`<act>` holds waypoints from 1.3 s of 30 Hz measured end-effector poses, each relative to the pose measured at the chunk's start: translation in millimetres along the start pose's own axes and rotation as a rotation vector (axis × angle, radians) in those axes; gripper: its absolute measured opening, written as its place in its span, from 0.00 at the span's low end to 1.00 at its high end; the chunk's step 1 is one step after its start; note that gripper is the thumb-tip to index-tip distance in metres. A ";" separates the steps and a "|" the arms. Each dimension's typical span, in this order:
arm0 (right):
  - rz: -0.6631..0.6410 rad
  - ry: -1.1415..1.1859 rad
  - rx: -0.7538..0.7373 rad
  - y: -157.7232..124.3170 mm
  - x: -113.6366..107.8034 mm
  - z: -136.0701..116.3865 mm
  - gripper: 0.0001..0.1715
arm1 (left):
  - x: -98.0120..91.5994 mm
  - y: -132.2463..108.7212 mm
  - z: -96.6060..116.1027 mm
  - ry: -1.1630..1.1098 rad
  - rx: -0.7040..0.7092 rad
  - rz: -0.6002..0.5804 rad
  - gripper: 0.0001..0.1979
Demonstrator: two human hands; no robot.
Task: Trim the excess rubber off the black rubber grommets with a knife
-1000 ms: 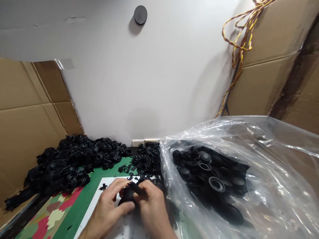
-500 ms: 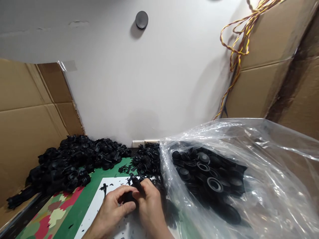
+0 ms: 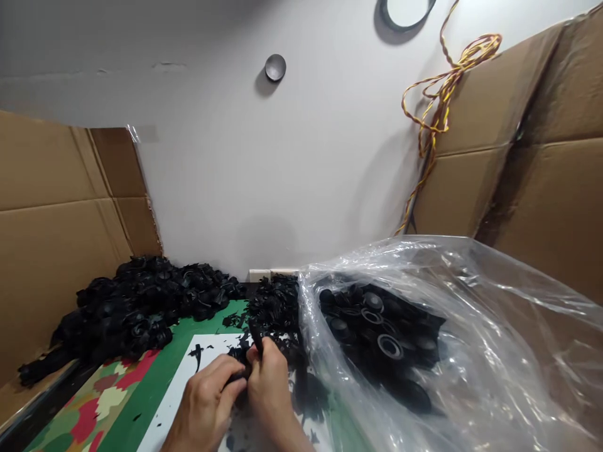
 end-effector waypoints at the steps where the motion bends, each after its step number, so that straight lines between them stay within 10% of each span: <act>1: 0.038 -0.010 0.010 3.7 -5.4 3.4 0.14 | -1.9 -2.6 4.9 -0.086 0.065 0.007 0.12; 3: 0.092 -0.030 0.020 9.7 -15.3 9.1 0.13 | -5.5 -2.3 7.0 -0.296 0.101 0.003 0.11; 10: 0.064 -0.010 -0.061 8.9 -22.2 3.5 0.16 | 3.2 23.4 -48.7 -0.710 -0.482 0.015 0.17; 17: 0.019 0.000 -0.073 7.9 -22.1 7.3 0.17 | 13.4 16.2 -60.9 -0.983 -0.523 0.041 0.22; 23: -0.022 -0.001 -0.060 13.3 -19.1 10.9 0.14 | 38.0 4.8 -68.0 -1.102 -0.807 -0.169 0.23; 39: -0.273 0.253 -0.222 -13.8 -3.8 -35.6 0.09 | 44.3 0.7 -69.3 -1.172 -0.853 -0.097 0.23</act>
Point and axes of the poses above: each hand's wrist, its own y-axis towards the middle knuckle, its own x-axis out of the palm, z = x × y, the point moved 7 cm from there along y, towards the middle knuckle, and after that the axes turned 7 degrees about y, right-handed, at the moved point
